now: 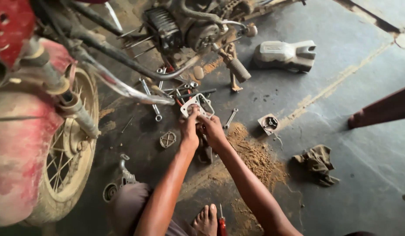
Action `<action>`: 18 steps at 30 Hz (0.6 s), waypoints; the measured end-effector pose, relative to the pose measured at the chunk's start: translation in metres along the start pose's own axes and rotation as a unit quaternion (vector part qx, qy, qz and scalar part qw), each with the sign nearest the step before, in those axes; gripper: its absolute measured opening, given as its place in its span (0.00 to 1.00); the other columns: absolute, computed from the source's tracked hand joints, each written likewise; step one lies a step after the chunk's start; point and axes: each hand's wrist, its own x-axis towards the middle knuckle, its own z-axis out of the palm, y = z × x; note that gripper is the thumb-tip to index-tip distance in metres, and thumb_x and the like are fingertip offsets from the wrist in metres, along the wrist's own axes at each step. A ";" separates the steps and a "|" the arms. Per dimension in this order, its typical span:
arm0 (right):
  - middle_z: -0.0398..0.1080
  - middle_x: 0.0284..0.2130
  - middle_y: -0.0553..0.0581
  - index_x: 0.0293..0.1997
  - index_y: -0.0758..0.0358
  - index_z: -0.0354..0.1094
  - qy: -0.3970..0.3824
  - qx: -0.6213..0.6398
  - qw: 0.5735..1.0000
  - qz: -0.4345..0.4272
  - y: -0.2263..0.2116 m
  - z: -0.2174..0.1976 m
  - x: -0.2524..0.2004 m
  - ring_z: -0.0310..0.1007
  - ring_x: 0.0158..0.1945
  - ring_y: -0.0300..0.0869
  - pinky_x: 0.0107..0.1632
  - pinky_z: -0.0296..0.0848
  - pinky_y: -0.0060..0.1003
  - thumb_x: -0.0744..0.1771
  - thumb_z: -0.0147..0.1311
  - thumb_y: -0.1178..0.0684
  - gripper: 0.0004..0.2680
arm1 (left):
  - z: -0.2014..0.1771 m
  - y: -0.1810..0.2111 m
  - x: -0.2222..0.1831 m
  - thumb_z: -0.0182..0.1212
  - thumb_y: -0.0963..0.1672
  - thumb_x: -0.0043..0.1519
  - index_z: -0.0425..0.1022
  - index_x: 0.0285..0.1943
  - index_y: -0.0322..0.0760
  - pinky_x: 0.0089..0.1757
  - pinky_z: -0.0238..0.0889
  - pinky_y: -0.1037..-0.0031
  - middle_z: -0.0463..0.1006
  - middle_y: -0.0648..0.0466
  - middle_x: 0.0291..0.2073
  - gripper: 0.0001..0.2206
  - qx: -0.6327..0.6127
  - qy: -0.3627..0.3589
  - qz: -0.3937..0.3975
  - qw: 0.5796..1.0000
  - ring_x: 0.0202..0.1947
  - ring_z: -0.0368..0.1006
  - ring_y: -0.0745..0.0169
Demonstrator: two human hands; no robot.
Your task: Cleaning and inspecting engine components of a motorcycle, including the cylinder head and gasket.
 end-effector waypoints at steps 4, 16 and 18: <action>0.74 0.35 0.47 0.52 0.62 0.73 -0.001 -0.006 1.000 -0.003 -0.023 0.020 -0.008 0.69 0.34 0.31 0.36 0.66 0.27 0.70 0.57 0.50 0.09 | -0.002 0.006 0.002 0.59 0.44 0.65 0.79 0.48 0.34 0.39 0.67 0.74 0.80 0.57 0.40 0.09 -0.003 -0.020 0.010 1.000 0.39 0.75 0.67; 0.79 0.37 0.54 0.50 0.69 0.77 -0.027 -0.127 0.992 -0.009 -0.017 0.022 -0.011 0.75 0.39 0.35 0.46 0.75 0.32 0.68 0.58 0.58 0.08 | -0.024 -0.014 0.023 0.52 0.55 0.68 0.78 0.50 0.34 0.37 0.66 0.72 0.77 0.52 0.38 0.22 0.061 0.096 -0.051 0.992 0.34 0.71 0.63; 0.79 0.35 0.53 0.47 0.72 0.77 -0.005 -0.098 0.994 -0.039 -0.010 0.020 -0.006 0.74 0.36 0.34 0.41 0.74 0.30 0.68 0.59 0.58 0.07 | -0.036 -0.043 0.035 0.60 0.53 0.67 0.74 0.50 0.33 0.38 0.66 0.70 0.75 0.53 0.37 0.18 0.062 0.106 -0.075 0.990 0.36 0.69 0.63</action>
